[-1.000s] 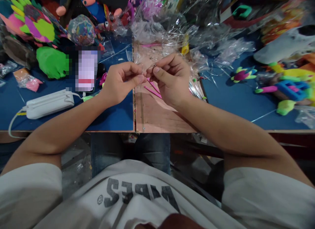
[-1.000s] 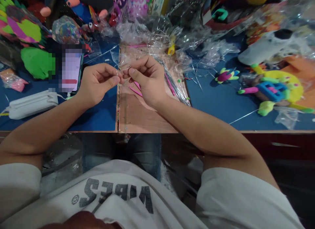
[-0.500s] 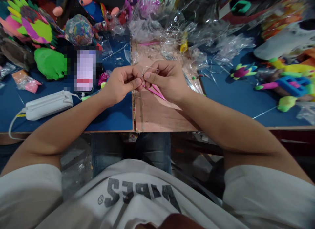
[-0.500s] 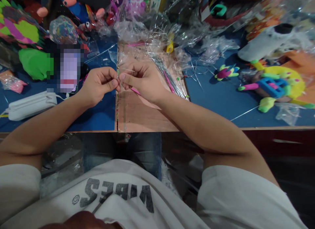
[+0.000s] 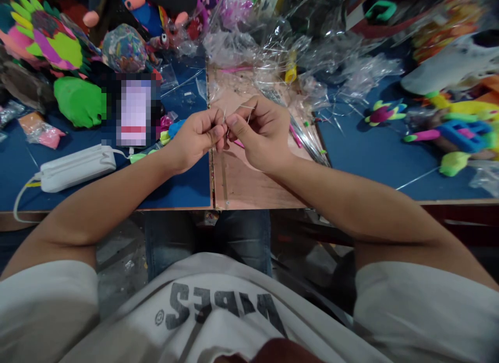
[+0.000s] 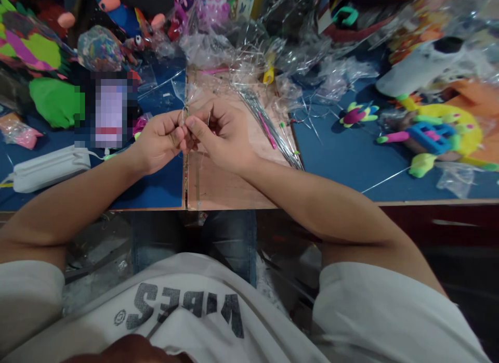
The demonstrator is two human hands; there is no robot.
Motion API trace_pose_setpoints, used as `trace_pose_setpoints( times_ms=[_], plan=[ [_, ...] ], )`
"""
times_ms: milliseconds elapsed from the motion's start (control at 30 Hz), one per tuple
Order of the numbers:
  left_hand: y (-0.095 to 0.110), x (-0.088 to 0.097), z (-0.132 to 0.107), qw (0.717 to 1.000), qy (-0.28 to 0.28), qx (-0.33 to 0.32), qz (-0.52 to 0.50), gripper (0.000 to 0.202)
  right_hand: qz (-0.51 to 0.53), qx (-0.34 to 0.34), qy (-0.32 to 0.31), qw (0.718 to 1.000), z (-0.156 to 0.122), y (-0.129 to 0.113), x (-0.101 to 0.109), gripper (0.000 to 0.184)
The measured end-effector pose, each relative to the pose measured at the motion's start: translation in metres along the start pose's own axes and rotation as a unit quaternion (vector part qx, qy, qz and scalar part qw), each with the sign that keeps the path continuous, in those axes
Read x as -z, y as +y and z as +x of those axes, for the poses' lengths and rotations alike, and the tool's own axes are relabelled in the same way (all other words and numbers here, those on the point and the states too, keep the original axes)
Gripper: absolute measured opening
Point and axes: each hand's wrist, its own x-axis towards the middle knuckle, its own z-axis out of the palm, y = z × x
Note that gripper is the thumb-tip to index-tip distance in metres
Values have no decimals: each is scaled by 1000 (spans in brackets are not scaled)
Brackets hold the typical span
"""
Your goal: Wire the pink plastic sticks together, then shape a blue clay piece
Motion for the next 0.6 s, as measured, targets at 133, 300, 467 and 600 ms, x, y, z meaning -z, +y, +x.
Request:
trace_pose_setpoints(
  times_ms=[133, 300, 467, 600],
  plan=[
    [2, -1, -1, 1000, 2, 19, 10, 57, 8, 15, -4, 1000, 1, 8, 0, 58],
    [0, 0, -1, 1000, -8, 17, 1, 57, 13, 2, -12, 1000, 2, 6, 2, 57],
    [-4, 2, 0, 1000, -6, 9, -6, 55, 18, 3, -3, 1000, 1, 6, 1, 56],
    [-3, 1, -1, 1000, -2, 7, 0, 50, 3, 6, 5, 1000, 1, 7, 1, 57]
  ],
)
